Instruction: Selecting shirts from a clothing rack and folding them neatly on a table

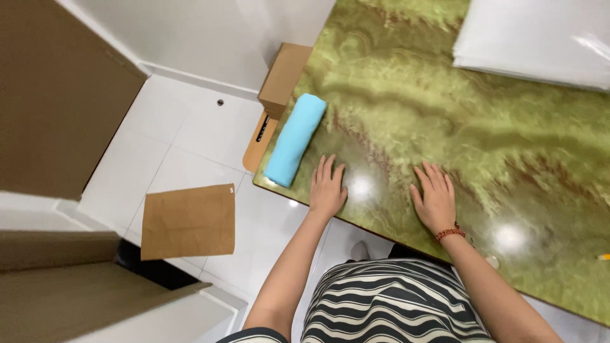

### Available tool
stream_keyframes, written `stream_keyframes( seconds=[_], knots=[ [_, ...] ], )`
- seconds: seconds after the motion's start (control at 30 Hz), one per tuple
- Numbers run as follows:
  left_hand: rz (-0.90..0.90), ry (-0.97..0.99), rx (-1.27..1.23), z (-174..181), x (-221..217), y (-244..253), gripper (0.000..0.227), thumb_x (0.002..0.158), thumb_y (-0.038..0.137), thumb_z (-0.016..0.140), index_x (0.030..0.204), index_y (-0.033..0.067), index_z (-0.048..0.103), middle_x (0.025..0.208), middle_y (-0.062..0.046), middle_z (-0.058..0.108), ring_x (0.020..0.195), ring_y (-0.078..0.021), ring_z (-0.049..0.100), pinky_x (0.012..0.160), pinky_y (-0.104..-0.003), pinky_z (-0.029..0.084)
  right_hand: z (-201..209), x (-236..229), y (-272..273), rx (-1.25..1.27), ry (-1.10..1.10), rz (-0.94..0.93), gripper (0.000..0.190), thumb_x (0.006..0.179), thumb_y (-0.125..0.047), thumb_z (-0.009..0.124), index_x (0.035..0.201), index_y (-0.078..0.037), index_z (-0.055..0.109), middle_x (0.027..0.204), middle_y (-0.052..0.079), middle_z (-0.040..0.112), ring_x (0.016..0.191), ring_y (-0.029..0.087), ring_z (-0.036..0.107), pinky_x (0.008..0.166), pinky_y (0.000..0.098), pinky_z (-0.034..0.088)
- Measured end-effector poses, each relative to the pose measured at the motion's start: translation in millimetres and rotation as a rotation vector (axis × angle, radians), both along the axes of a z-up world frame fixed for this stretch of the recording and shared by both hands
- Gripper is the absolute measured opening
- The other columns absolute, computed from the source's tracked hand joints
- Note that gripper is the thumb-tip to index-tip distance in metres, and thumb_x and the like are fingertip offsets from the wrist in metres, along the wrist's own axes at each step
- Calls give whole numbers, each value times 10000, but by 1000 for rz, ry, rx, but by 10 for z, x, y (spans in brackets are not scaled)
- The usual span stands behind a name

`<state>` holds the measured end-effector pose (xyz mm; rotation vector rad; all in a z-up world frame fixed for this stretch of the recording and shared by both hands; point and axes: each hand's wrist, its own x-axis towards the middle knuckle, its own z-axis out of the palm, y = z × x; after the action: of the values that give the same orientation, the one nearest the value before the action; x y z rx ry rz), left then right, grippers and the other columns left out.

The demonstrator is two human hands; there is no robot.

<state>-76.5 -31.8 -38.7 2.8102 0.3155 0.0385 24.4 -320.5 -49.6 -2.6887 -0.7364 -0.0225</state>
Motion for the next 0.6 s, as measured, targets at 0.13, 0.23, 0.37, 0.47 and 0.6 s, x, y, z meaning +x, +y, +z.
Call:
stream_keyframes(
  seconds=[0.13,0.23,0.37,0.47,0.6],
  knots=[
    [-54,96,-126,-4,8,-208,672,951,261,725,1563,170,462,1720,-141,242,1607,-376,258,1225,-613,376,85,-225,-200,2,42,-95,503,1099,-352,566,1579,-206,526,1701,47,440,1612,229,339,1327,513,219],
    [-35,160,-119,159,193,-494,725,957,242,704,1615,221,400,1737,-138,195,1590,-369,292,1210,-645,370,193,-276,-555,31,233,-127,583,1072,-397,566,1628,-272,446,1752,-9,341,1626,208,270,1321,511,195],
    [-70,165,-143,375,556,-1104,783,952,208,700,1650,201,345,1749,-194,116,1534,-428,382,1169,-636,438,610,-404,-1331,380,512,-316,624,1071,-449,589,1639,-242,436,1706,5,401,1595,240,333,1296,503,264],
    [-187,160,-215,548,814,-1852,731,1008,178,635,1668,174,322,1749,-222,104,1479,-457,443,1145,-653,447,995,-508,-2084,440,425,-451,599,1070,-414,605,1610,-188,482,1660,89,458,1550,319,407,1261,536,327],
    [-427,130,-287,843,826,-3119,722,973,190,675,1620,122,363,1720,-230,157,1461,-477,473,1109,-624,518,1388,-862,-3325,483,201,-643,549,1027,-260,671,1550,-163,539,1578,175,528,1469,413,497,1202,578,412]
  ],
)
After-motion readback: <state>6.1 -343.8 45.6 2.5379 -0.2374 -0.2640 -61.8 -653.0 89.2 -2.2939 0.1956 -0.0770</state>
